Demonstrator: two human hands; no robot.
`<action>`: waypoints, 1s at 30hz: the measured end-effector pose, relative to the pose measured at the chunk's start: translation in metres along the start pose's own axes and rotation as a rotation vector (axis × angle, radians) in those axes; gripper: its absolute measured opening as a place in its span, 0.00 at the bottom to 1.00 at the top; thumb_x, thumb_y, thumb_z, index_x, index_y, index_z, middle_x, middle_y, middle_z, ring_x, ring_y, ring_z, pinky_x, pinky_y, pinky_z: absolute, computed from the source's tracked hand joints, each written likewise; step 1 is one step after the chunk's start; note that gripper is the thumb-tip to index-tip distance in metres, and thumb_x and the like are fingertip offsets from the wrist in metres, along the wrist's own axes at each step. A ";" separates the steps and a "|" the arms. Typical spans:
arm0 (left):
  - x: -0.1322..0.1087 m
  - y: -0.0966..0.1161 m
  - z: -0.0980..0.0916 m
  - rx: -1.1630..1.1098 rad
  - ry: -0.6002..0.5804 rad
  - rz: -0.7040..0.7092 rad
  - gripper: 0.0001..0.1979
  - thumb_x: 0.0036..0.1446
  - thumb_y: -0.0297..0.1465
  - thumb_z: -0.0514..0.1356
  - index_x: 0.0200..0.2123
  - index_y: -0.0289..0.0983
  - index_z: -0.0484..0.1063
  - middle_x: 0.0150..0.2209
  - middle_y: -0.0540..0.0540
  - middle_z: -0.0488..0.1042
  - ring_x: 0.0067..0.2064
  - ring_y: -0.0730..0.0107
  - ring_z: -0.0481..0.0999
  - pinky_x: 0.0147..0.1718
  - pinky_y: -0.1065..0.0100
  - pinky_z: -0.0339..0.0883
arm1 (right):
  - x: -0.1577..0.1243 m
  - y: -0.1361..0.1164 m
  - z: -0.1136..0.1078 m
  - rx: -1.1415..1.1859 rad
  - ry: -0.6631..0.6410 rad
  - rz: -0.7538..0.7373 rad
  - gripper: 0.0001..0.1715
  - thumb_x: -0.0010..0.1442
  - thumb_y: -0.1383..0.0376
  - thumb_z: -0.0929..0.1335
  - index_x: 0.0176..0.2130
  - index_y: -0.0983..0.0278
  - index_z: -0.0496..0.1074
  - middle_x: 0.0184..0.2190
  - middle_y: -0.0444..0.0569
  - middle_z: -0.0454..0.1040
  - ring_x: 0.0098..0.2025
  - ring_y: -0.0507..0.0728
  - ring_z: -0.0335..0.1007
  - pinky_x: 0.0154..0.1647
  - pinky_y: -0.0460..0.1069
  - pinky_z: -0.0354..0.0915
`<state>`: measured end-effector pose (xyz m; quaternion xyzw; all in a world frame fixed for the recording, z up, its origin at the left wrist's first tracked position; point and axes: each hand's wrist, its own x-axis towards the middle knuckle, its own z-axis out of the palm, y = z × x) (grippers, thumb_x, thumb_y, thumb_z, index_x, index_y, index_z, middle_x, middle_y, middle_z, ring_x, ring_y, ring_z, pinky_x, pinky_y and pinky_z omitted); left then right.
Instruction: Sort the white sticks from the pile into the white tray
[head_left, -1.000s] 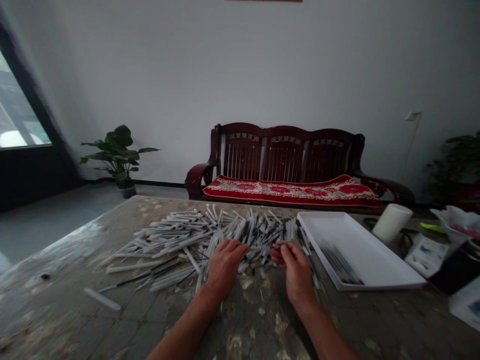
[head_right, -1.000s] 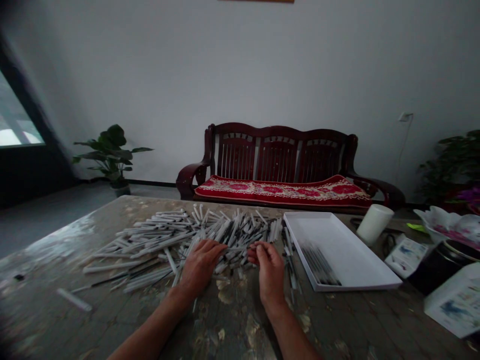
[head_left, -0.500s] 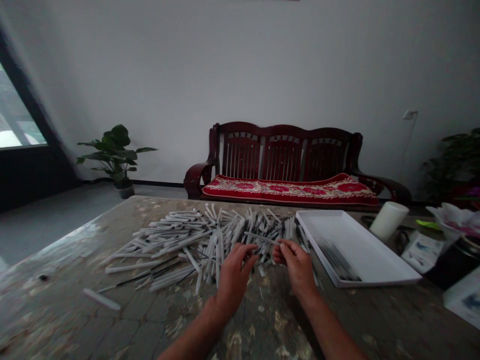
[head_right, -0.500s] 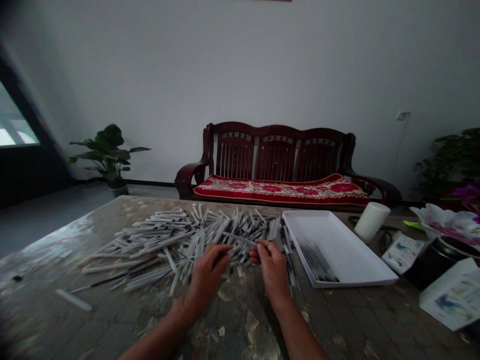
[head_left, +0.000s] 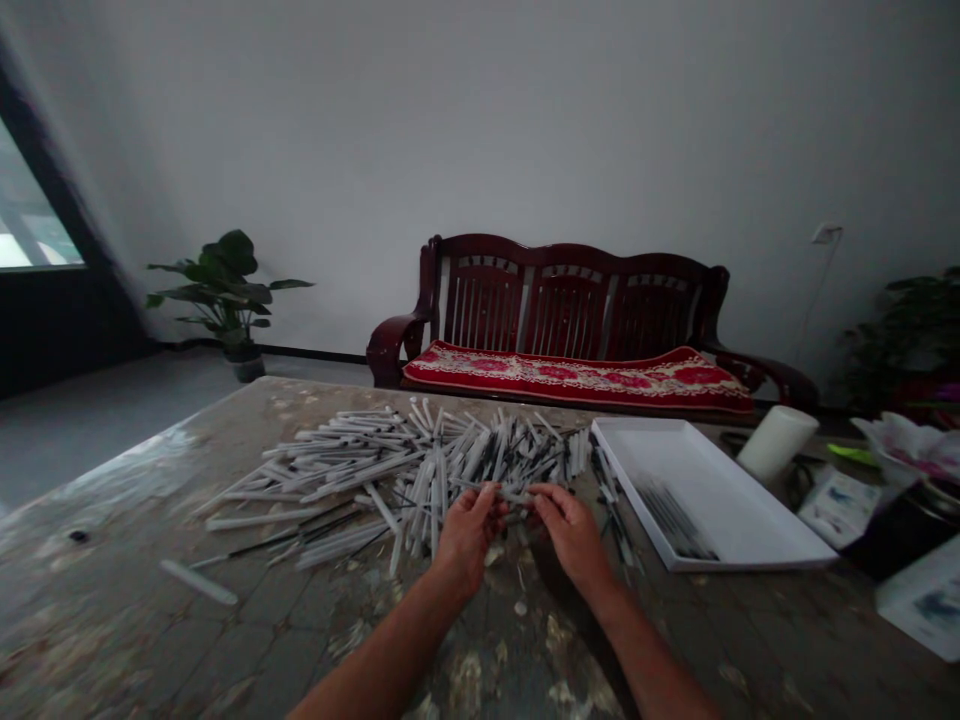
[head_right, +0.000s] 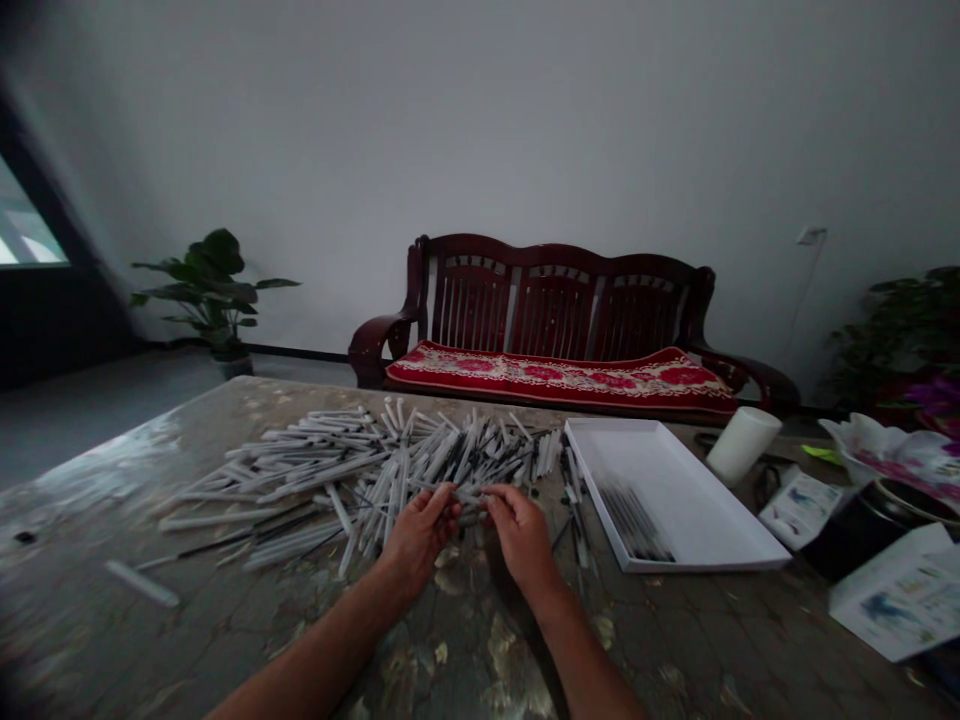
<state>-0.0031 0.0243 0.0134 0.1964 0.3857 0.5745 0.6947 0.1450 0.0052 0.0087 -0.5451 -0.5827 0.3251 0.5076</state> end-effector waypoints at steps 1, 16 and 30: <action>0.001 0.000 0.000 -0.001 0.015 0.007 0.15 0.43 0.34 0.72 0.29 0.34 0.71 0.23 0.53 0.73 0.24 0.78 0.74 0.21 0.79 0.65 | 0.002 0.001 -0.004 -0.130 0.008 -0.045 0.15 0.59 0.57 0.64 0.40 0.61 0.77 0.35 0.49 0.80 0.36 0.59 0.76 0.38 0.51 0.68; -0.001 -0.002 -0.003 0.097 0.049 0.029 0.13 0.48 0.35 0.69 0.29 0.35 0.69 0.27 0.49 0.75 0.26 0.74 0.77 0.20 0.77 0.65 | -0.001 -0.008 -0.011 -1.099 -0.029 -0.213 0.08 0.60 0.67 0.67 0.35 0.59 0.77 0.36 0.49 0.77 0.43 0.60 0.68 0.42 0.50 0.57; -0.003 -0.001 -0.004 0.080 0.031 0.004 0.13 0.48 0.34 0.70 0.30 0.35 0.70 0.26 0.50 0.75 0.24 0.76 0.76 0.19 0.77 0.63 | 0.002 0.003 -0.006 -0.297 0.145 -0.046 0.06 0.53 0.64 0.67 0.33 0.62 0.73 0.31 0.48 0.78 0.36 0.59 0.73 0.39 0.51 0.65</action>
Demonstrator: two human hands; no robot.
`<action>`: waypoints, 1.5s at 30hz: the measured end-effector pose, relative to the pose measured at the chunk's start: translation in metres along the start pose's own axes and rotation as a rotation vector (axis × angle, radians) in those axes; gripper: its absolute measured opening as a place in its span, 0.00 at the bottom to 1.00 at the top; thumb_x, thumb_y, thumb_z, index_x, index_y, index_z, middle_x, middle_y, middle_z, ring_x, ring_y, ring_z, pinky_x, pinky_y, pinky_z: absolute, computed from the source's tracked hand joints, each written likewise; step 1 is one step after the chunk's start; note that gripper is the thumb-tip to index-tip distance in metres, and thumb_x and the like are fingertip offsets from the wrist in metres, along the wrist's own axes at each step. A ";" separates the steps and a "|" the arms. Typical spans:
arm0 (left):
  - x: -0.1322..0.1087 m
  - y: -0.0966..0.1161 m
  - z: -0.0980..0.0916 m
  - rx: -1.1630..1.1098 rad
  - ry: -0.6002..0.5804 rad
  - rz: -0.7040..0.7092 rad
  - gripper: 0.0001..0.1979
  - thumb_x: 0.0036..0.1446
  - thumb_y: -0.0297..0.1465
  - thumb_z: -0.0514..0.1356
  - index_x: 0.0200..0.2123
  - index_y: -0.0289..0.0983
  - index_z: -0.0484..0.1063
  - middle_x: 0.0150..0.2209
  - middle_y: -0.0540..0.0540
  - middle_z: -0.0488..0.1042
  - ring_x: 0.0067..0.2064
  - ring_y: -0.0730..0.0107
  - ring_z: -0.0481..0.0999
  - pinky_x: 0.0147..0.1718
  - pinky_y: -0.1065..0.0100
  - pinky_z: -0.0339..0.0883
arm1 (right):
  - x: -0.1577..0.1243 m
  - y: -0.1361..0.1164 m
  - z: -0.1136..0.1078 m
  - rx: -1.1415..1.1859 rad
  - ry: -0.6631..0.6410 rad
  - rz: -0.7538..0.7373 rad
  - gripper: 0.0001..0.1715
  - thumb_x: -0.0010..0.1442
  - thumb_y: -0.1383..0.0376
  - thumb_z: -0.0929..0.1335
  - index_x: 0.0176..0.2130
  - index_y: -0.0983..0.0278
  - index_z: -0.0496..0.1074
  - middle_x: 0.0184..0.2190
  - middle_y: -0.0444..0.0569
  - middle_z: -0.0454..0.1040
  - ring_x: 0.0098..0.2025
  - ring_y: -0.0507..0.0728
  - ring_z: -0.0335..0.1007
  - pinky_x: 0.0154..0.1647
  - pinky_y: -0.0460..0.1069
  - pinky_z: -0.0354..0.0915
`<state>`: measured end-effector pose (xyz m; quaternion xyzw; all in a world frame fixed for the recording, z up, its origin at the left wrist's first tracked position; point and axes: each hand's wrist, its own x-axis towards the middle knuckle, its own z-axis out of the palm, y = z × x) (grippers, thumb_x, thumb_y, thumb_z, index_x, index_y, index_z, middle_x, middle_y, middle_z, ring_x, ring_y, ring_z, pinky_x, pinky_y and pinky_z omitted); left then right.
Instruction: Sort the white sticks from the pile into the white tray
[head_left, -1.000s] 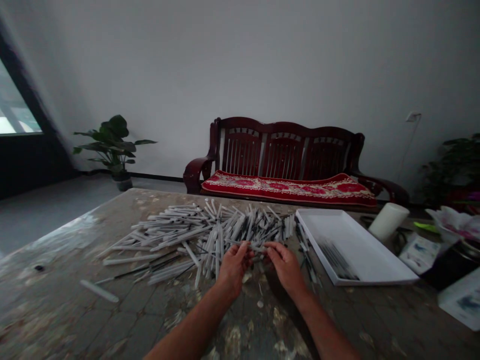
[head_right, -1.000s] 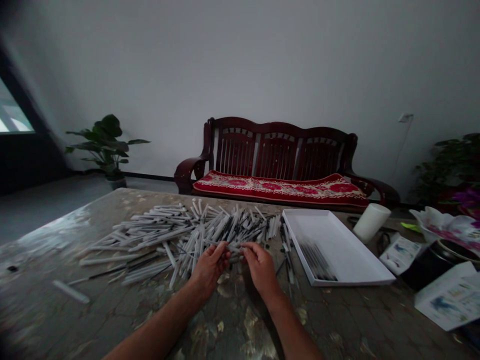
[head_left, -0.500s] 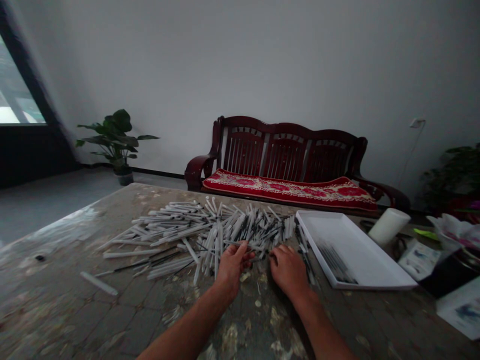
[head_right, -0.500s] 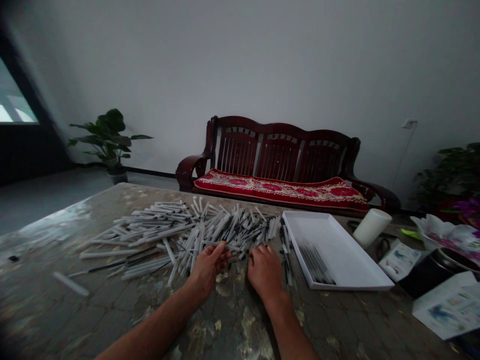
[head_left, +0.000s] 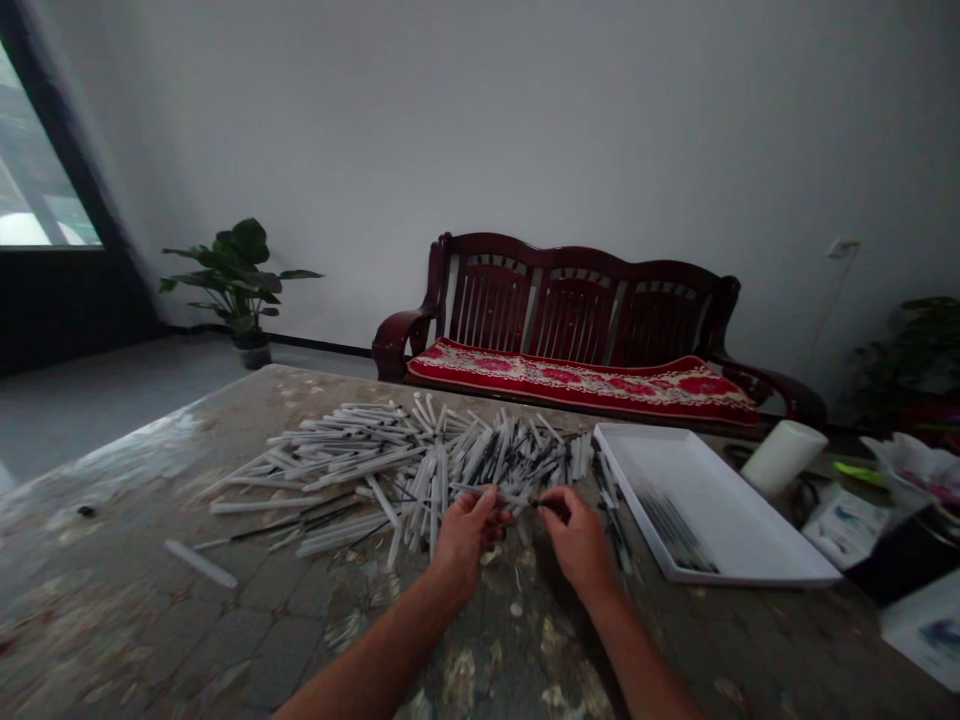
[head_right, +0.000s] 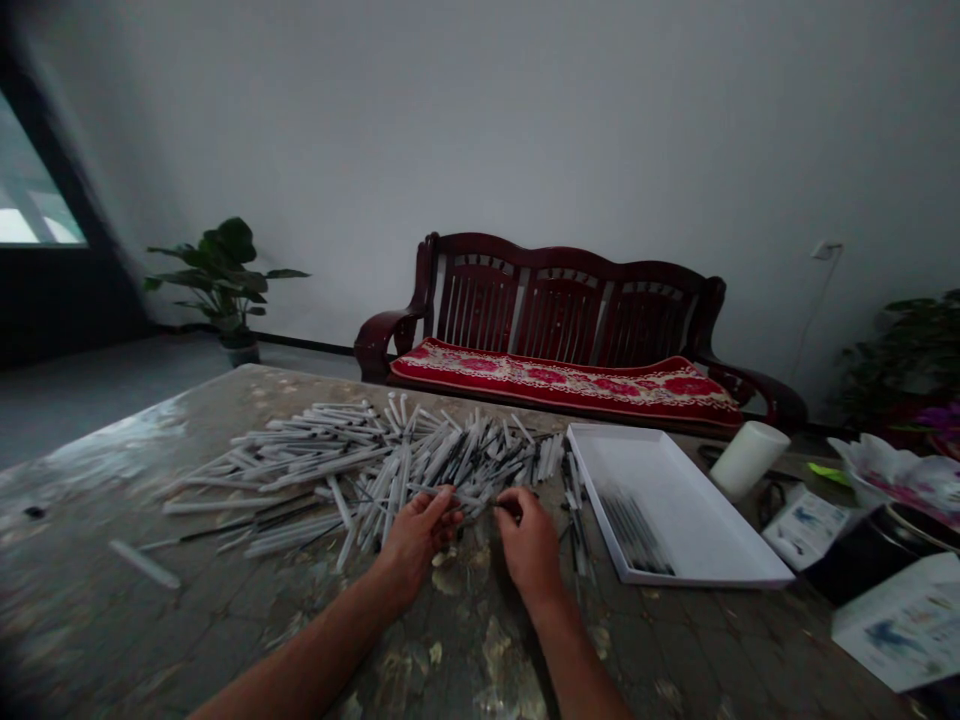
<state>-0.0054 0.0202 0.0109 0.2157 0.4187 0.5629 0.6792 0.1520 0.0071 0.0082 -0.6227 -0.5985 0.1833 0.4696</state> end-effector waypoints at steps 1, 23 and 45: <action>0.000 0.000 0.000 0.002 -0.001 0.001 0.13 0.48 0.35 0.70 0.30 0.35 0.70 0.26 0.50 0.75 0.24 0.76 0.76 0.19 0.77 0.63 | 0.000 0.000 0.000 0.136 0.017 0.049 0.07 0.52 0.62 0.68 0.33 0.62 0.73 0.30 0.48 0.78 0.34 0.59 0.74 0.38 0.51 0.67; 0.002 -0.002 -0.002 0.023 -0.014 0.010 0.15 0.45 0.35 0.71 0.30 0.34 0.71 0.24 0.51 0.74 0.23 0.76 0.74 0.19 0.77 0.62 | -0.009 -0.007 0.011 0.354 0.048 0.098 0.10 0.49 0.58 0.71 0.31 0.62 0.76 0.27 0.47 0.79 0.32 0.58 0.75 0.35 0.50 0.69; -0.009 -0.001 0.001 0.026 -0.009 0.093 0.25 0.32 0.43 0.74 0.30 0.33 0.75 0.20 0.51 0.74 0.21 0.78 0.70 0.19 0.77 0.58 | -0.014 -0.014 0.001 -0.152 -0.089 -0.180 0.13 0.65 0.58 0.59 0.36 0.60 0.69 0.31 0.47 0.76 0.33 0.57 0.72 0.34 0.48 0.60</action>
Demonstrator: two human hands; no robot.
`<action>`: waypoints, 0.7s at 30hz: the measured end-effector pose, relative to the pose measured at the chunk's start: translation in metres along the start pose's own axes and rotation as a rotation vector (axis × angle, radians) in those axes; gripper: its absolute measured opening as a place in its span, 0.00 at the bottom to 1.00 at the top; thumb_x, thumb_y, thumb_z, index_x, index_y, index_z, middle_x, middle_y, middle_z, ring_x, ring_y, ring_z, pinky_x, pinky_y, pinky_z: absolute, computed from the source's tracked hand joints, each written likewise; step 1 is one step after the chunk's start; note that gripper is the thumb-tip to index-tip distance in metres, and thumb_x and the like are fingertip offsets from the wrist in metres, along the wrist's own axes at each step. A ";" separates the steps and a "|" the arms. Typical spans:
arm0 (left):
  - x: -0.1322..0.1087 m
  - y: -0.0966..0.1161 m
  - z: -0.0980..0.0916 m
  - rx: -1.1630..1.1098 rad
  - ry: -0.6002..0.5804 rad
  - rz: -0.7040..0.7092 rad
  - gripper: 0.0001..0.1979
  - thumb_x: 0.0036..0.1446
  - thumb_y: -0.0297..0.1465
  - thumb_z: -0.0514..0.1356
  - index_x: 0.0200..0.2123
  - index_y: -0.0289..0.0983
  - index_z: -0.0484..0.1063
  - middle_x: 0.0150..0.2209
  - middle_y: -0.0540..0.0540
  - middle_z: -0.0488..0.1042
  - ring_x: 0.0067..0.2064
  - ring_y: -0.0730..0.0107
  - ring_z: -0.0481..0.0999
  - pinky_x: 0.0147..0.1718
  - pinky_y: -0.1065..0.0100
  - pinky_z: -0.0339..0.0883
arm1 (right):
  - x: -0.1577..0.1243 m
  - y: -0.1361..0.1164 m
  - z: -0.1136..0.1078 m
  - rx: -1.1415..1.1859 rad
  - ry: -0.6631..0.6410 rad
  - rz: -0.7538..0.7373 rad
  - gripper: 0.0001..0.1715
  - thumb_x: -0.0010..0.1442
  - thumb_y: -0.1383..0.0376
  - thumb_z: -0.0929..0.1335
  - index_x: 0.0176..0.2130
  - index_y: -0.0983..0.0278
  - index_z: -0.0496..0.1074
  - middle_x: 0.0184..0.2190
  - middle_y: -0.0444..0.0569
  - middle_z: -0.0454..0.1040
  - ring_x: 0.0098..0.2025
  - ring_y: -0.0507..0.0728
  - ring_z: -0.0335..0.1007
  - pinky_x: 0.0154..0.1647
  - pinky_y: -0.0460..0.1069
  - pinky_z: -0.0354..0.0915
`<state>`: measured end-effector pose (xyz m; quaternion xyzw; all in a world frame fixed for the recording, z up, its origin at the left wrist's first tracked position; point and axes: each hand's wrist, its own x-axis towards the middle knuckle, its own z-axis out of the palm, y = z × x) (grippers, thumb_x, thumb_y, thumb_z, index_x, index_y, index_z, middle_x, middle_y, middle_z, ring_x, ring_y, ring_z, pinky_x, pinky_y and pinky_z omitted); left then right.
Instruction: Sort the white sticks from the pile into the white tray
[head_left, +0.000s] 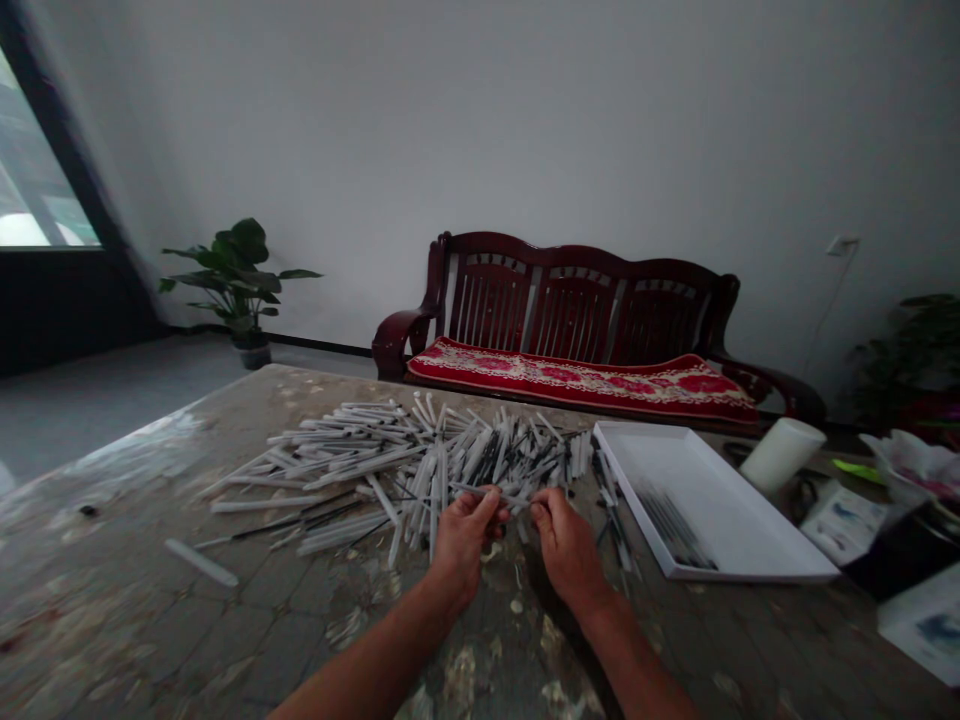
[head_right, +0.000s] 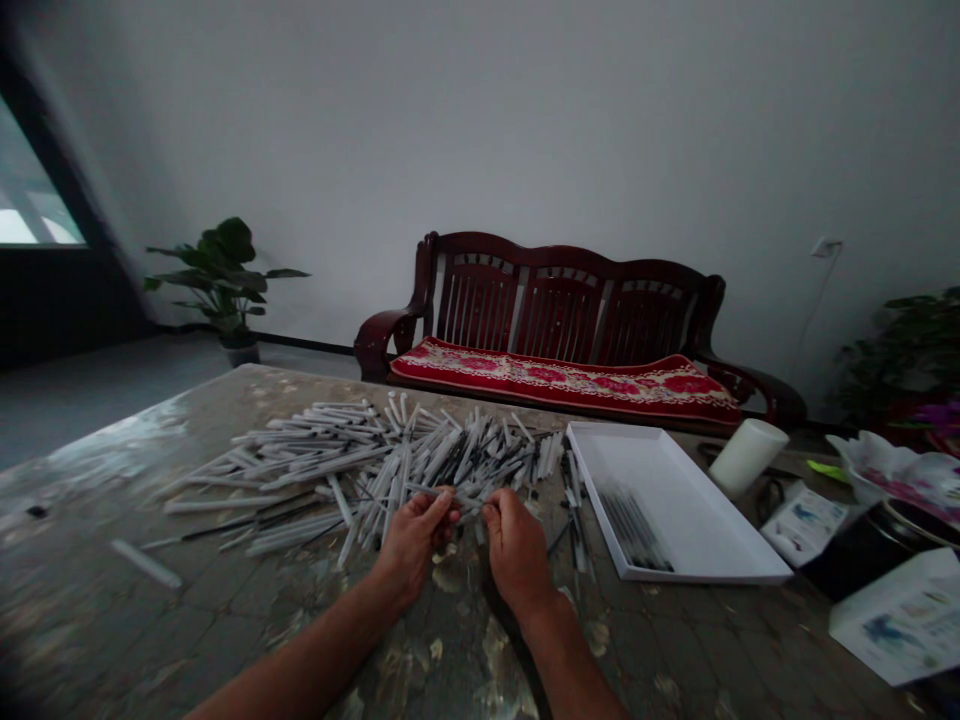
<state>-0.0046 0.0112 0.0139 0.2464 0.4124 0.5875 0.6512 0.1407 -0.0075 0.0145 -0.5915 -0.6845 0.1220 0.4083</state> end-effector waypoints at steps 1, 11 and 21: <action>-0.001 0.000 0.001 0.010 0.001 -0.001 0.24 0.32 0.43 0.74 0.30 0.33 0.75 0.20 0.51 0.74 0.21 0.78 0.70 0.19 0.78 0.58 | 0.000 0.000 0.001 -0.012 0.002 -0.001 0.15 0.66 0.57 0.58 0.35 0.60 0.69 0.29 0.47 0.76 0.31 0.57 0.71 0.33 0.48 0.59; -0.001 -0.003 0.001 0.051 -0.024 0.041 0.24 0.31 0.45 0.74 0.28 0.33 0.75 0.21 0.50 0.75 0.22 0.77 0.71 0.20 0.76 0.60 | -0.003 0.008 0.014 0.169 0.065 0.093 0.25 0.66 0.50 0.55 0.25 0.60 0.62 0.18 0.42 0.65 0.22 0.53 0.63 0.26 0.46 0.55; -0.004 0.003 0.001 0.085 0.002 -0.007 0.22 0.33 0.43 0.73 0.24 0.33 0.73 0.21 0.50 0.74 0.22 0.77 0.71 0.20 0.76 0.60 | -0.004 0.001 0.004 0.068 -0.008 -0.014 0.18 0.67 0.54 0.57 0.31 0.60 0.64 0.23 0.42 0.68 0.26 0.53 0.64 0.28 0.46 0.55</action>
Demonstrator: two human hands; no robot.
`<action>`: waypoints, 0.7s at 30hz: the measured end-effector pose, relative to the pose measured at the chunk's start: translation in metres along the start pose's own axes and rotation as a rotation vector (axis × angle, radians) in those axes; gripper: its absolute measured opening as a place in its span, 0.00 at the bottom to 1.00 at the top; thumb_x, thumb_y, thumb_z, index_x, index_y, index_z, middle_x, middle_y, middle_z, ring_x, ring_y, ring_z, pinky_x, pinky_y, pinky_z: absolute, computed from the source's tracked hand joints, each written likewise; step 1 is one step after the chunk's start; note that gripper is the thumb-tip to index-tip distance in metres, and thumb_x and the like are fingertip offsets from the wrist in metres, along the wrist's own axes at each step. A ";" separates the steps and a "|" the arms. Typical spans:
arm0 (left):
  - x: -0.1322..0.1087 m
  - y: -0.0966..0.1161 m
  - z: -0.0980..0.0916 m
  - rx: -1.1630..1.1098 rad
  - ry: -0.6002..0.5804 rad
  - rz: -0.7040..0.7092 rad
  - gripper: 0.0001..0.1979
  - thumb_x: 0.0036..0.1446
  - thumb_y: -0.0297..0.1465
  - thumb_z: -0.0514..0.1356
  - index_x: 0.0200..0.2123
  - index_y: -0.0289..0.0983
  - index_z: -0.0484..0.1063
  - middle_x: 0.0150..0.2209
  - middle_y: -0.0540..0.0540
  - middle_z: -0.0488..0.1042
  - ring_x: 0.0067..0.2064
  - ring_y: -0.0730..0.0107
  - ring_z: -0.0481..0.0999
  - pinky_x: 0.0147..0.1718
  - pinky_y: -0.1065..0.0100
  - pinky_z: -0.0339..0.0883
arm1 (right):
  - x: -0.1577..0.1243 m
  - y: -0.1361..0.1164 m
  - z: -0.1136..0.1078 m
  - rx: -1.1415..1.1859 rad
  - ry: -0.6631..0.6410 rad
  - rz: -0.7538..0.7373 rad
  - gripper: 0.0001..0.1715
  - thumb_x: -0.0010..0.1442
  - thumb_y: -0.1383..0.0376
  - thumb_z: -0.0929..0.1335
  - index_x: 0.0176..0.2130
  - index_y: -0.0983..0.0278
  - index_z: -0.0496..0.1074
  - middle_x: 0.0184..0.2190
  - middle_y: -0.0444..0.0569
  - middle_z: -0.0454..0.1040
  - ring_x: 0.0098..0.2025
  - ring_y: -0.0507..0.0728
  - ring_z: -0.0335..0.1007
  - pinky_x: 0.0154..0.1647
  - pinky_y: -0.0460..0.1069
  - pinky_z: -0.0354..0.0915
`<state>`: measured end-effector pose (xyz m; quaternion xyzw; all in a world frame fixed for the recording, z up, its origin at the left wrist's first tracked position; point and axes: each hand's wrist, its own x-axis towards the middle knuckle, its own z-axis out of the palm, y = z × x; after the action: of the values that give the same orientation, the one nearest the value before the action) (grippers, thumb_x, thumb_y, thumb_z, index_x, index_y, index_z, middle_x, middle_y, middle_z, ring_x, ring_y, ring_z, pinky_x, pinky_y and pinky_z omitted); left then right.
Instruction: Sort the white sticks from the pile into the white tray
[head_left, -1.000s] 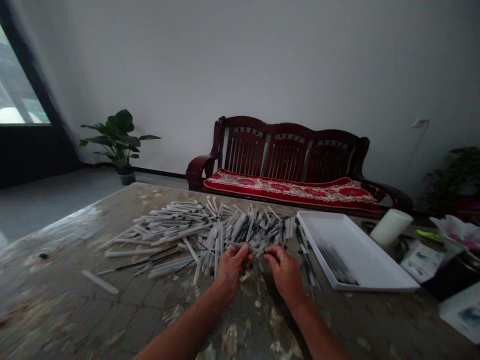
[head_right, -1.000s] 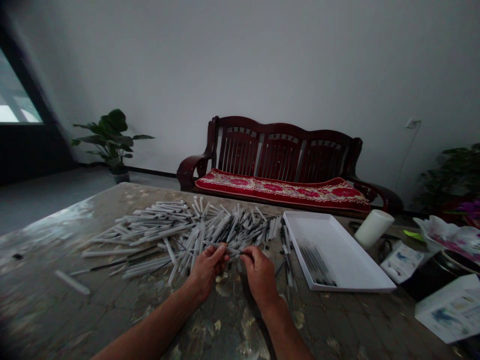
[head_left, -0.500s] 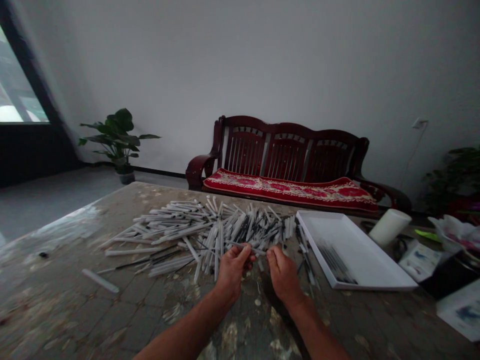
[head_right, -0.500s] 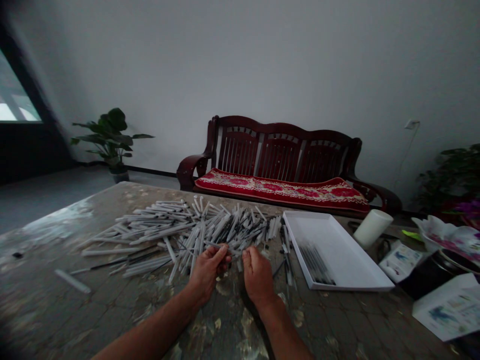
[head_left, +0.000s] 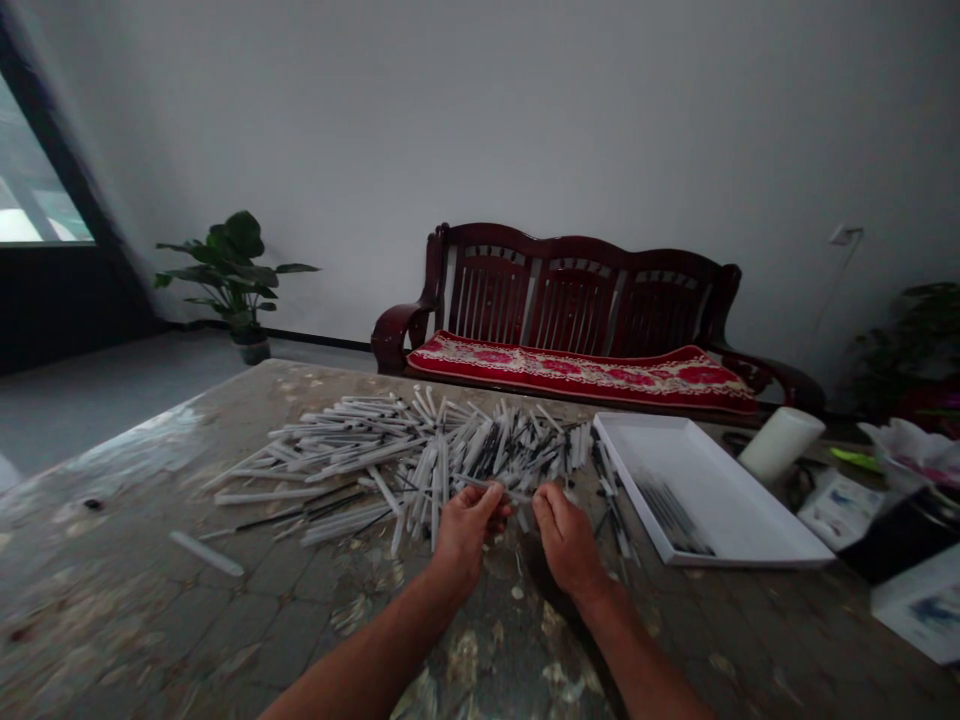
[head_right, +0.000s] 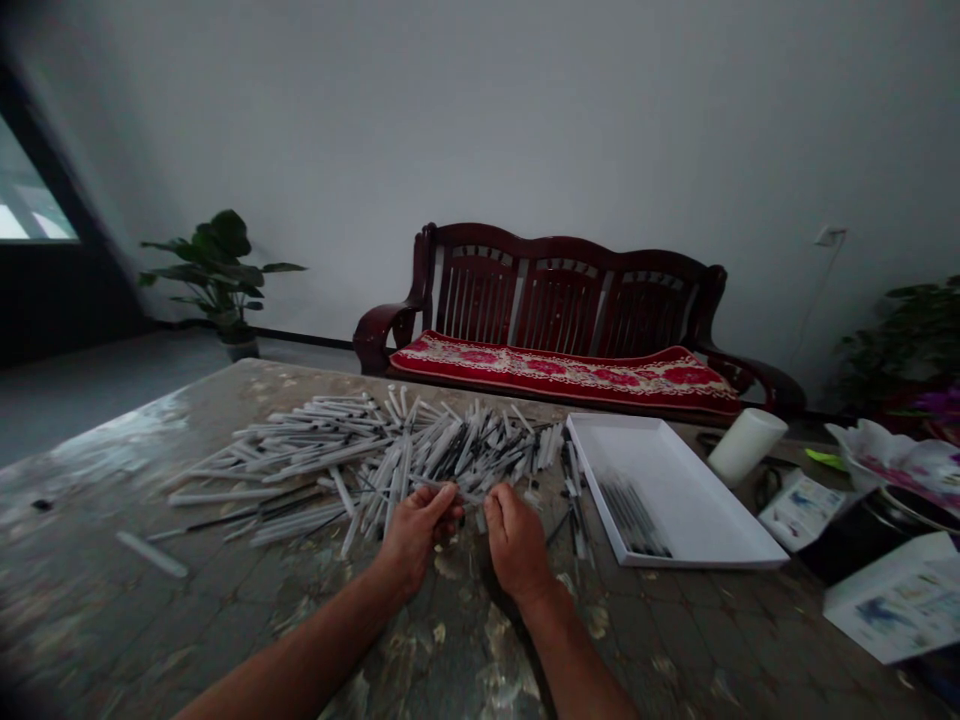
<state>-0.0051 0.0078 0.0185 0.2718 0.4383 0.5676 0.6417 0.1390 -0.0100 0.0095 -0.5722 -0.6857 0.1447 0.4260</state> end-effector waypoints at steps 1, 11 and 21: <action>0.000 -0.001 0.000 0.004 -0.009 0.006 0.21 0.34 0.43 0.73 0.25 0.33 0.73 0.21 0.49 0.74 0.22 0.76 0.71 0.20 0.76 0.61 | 0.000 0.001 0.002 0.006 0.018 0.016 0.19 0.66 0.54 0.57 0.29 0.60 0.64 0.22 0.42 0.67 0.25 0.53 0.63 0.27 0.46 0.54; 0.002 -0.004 -0.005 0.044 0.001 0.018 0.22 0.36 0.46 0.72 0.25 0.34 0.72 0.21 0.49 0.75 0.20 0.77 0.70 0.19 0.75 0.59 | 0.000 -0.002 0.000 0.028 -0.007 0.054 0.23 0.67 0.52 0.56 0.29 0.61 0.67 0.22 0.44 0.70 0.27 0.54 0.66 0.29 0.46 0.56; 0.002 -0.008 -0.003 0.023 -0.050 0.016 0.25 0.31 0.45 0.74 0.27 0.33 0.74 0.20 0.50 0.75 0.22 0.76 0.71 0.19 0.76 0.61 | 0.002 0.003 0.001 0.015 0.039 0.075 0.24 0.66 0.52 0.56 0.24 0.60 0.61 0.19 0.41 0.64 0.23 0.52 0.61 0.26 0.46 0.51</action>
<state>-0.0036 0.0076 0.0094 0.2967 0.4263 0.5607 0.6448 0.1403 -0.0072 0.0069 -0.5970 -0.6542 0.1548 0.4377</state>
